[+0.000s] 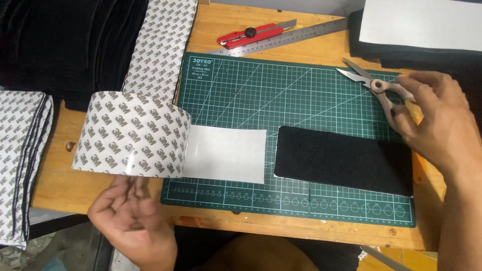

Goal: Cutting strips of adhesive tape from a roll and applying them to rectangular foam pieces on a cutting mat.

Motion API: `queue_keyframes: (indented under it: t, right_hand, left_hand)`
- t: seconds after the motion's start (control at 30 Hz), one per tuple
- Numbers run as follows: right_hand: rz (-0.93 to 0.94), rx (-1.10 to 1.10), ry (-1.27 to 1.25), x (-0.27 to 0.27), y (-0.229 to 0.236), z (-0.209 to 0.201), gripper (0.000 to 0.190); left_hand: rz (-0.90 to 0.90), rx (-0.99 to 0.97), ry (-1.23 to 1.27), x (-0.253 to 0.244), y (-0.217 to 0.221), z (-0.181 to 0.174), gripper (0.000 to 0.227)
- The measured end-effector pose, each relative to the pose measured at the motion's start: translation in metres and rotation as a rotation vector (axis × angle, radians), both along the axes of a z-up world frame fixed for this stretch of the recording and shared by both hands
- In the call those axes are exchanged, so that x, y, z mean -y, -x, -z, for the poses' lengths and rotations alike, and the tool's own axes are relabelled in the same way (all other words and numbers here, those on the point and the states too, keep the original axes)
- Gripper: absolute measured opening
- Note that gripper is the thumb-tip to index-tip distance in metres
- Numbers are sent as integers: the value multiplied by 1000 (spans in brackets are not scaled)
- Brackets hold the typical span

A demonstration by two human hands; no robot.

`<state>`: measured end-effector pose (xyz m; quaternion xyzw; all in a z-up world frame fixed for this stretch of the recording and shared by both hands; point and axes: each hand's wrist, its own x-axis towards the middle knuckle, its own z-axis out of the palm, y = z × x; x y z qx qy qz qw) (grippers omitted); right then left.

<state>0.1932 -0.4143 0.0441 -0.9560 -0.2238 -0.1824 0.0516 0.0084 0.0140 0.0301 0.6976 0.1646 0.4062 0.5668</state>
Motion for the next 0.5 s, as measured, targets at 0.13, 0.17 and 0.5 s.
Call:
queue_keyframes:
  t: [0.13, 0.17, 0.5]
  right_hand:
    - [-63, -55, -85, -17, 23, -16, 41]
    - [-64, -62, -79, -16, 26, -16, 34]
    - [-194, -122, -154, -20, 33, -1, 21]
  left_hand:
    - [64, -101, 145, -9, -3, 10, 36]
    - [115, -143, 100, -8, -5, 5, 46]
    - [79, -125, -49, -2, -20, 7, 46]
